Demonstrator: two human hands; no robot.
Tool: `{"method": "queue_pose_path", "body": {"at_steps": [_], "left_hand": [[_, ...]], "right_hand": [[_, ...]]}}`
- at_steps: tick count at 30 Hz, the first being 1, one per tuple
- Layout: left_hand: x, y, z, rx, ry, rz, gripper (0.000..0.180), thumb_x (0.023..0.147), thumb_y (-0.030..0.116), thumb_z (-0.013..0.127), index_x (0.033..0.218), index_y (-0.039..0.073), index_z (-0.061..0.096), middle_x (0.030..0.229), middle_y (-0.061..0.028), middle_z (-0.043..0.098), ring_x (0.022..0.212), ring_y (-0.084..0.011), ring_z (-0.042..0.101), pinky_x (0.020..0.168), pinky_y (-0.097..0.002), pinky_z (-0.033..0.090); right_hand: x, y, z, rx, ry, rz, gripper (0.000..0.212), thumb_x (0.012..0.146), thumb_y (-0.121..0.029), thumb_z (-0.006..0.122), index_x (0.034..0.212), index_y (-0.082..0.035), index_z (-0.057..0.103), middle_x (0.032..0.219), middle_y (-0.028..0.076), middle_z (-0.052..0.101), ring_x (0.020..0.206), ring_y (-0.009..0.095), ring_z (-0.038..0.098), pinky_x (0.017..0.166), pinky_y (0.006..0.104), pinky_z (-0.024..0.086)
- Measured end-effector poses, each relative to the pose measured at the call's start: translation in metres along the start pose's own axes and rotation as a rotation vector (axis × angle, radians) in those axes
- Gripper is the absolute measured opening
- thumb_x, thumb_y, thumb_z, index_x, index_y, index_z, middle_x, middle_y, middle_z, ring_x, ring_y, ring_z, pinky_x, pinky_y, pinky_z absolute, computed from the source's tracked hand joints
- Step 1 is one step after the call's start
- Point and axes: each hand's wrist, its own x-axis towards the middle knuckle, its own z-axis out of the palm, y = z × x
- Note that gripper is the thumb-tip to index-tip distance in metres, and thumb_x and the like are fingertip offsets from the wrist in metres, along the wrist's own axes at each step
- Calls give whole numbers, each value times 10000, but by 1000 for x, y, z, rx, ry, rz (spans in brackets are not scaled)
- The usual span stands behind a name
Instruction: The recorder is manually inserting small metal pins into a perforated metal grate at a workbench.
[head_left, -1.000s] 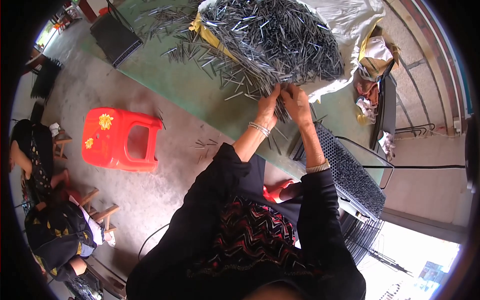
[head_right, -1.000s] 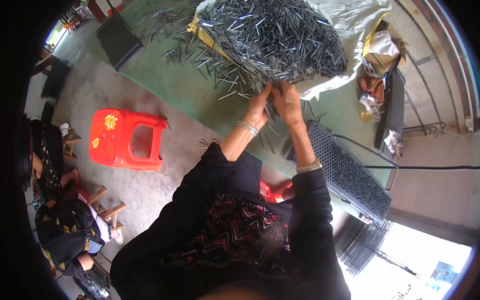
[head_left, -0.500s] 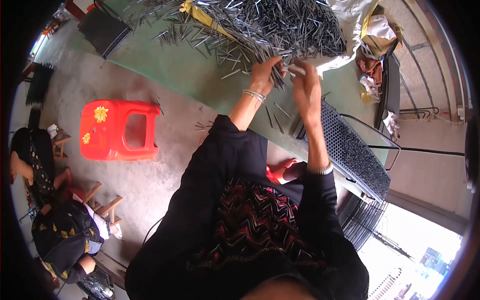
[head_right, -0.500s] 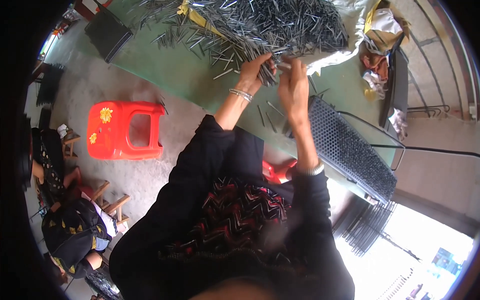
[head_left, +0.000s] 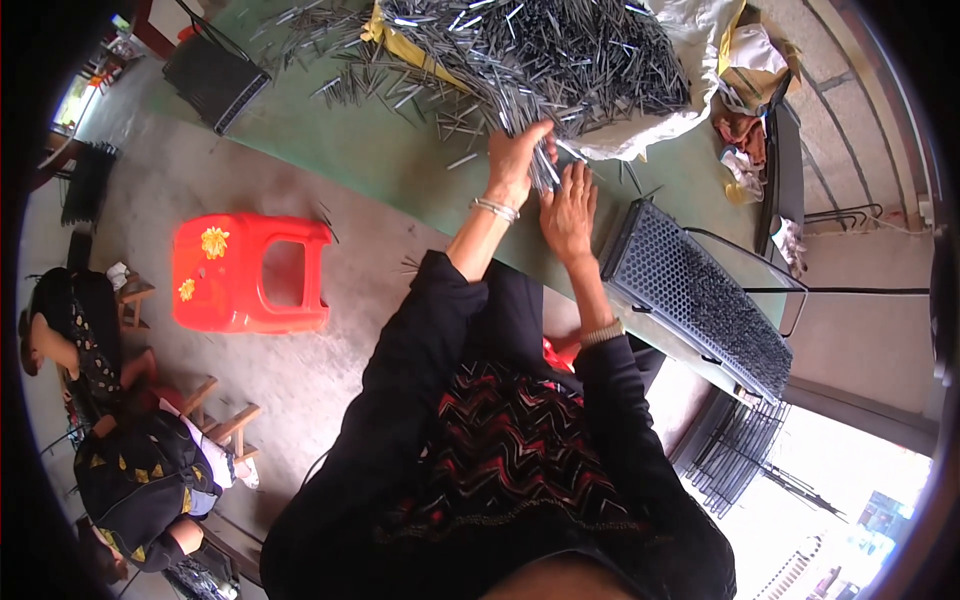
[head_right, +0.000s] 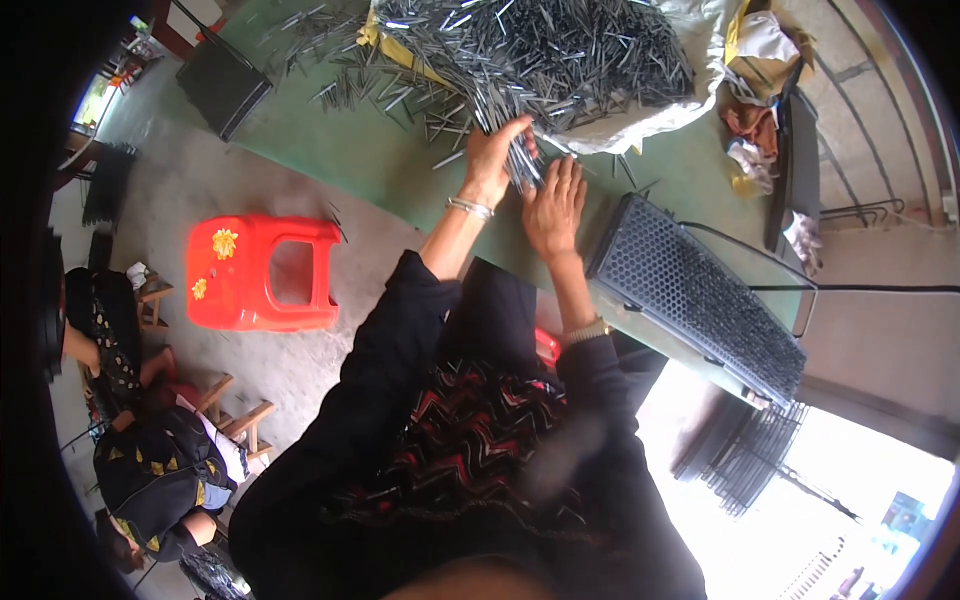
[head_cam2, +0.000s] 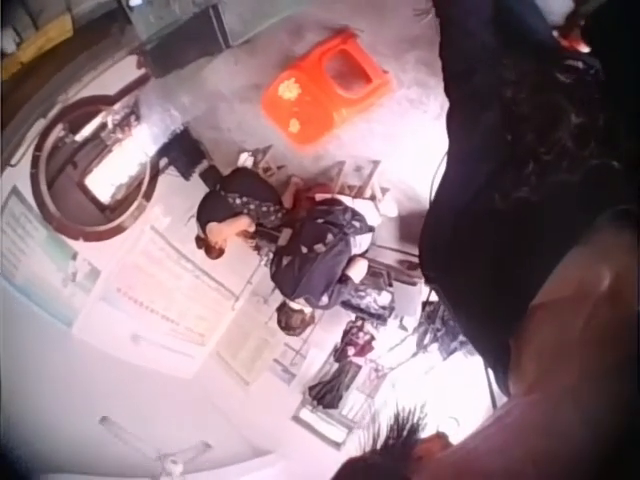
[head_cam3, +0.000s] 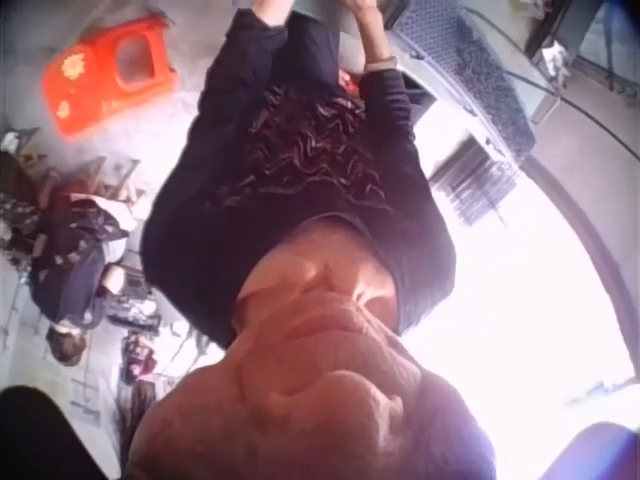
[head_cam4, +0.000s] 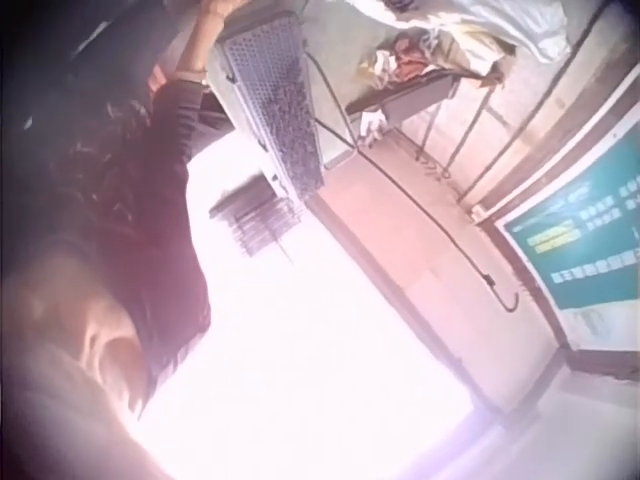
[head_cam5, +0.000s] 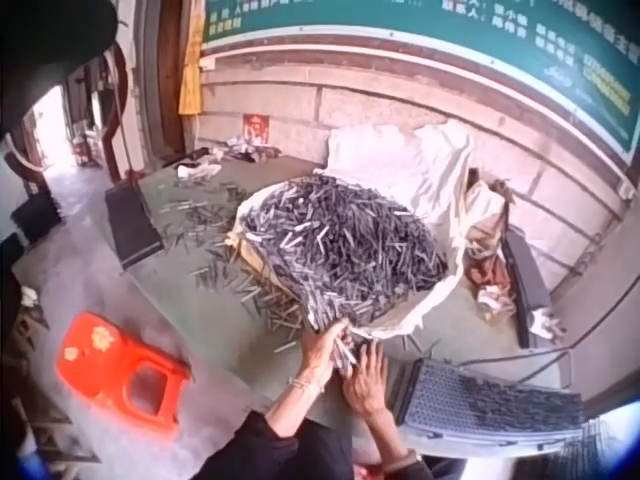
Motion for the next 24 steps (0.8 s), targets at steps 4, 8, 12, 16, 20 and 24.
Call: {"method": "queue_pose_path", "body": {"at_steps": [4, 8, 12, 16, 20, 24], "left_hand": [[-5, 6, 3, -64, 57, 164, 105, 770, 44, 687, 820, -10, 611, 653, -59, 601, 491, -142, 563, 456, -273, 477], [-7, 5, 3, 36, 23, 242, 94, 782, 51, 673, 811, 10, 594, 653, -43, 596, 496, -128, 552, 455, -268, 466], [-23, -9, 7, 705, 118, 397, 176, 809, 139, 670, 929, 16, 633, 777, -35, 648, 646, -101, 586, 600, -261, 491], [-16, -59, -30, 353, -150, 430, 191, 910, 181, 531, 1013, 31, 592, 889, -46, 638, 784, -110, 560, 698, -288, 478], [-36, -71, -24, 769, -138, 412, 249, 871, 161, 614, 1074, 29, 555, 920, -24, 652, 833, -100, 608, 752, -263, 499], [-46, -62, -10, 831, -125, 365, 210, 896, 169, 556, 1066, 62, 495, 911, -129, 624, 841, -195, 615, 721, -320, 485]], "right_hand": [[19, 3, -22, 392, -156, -23, 575, 856, -159, 536, 1377, 6, 358, 1443, 213, 338, 1370, 349, 268, 1115, 467, 216], [3, 1, -38, 735, -76, 27, 576, 870, -149, 565, 1376, 27, 352, 1427, 212, 371, 1361, 320, 299, 1105, 416, 255], [13, -16, -67, 1229, 101, 288, 783, 856, -304, 667, 1414, 50, 246, 1426, 244, 339, 1351, 316, 300, 1082, 355, 279], [28, -62, -73, 999, 160, 204, 879, 735, -386, 775, 1353, 46, 324, 1231, 238, 523, 1144, 316, 524, 970, 375, 411], [23, -54, -55, 1103, 372, 396, 425, 786, -286, 716, 1008, 11, 509, 853, 80, 607, 767, 153, 552, 737, 302, 468], [27, -49, -57, 1111, 435, 427, 274, 791, -194, 685, 891, 0, 520, 746, 19, 551, 659, 106, 475, 641, 269, 436]]}}
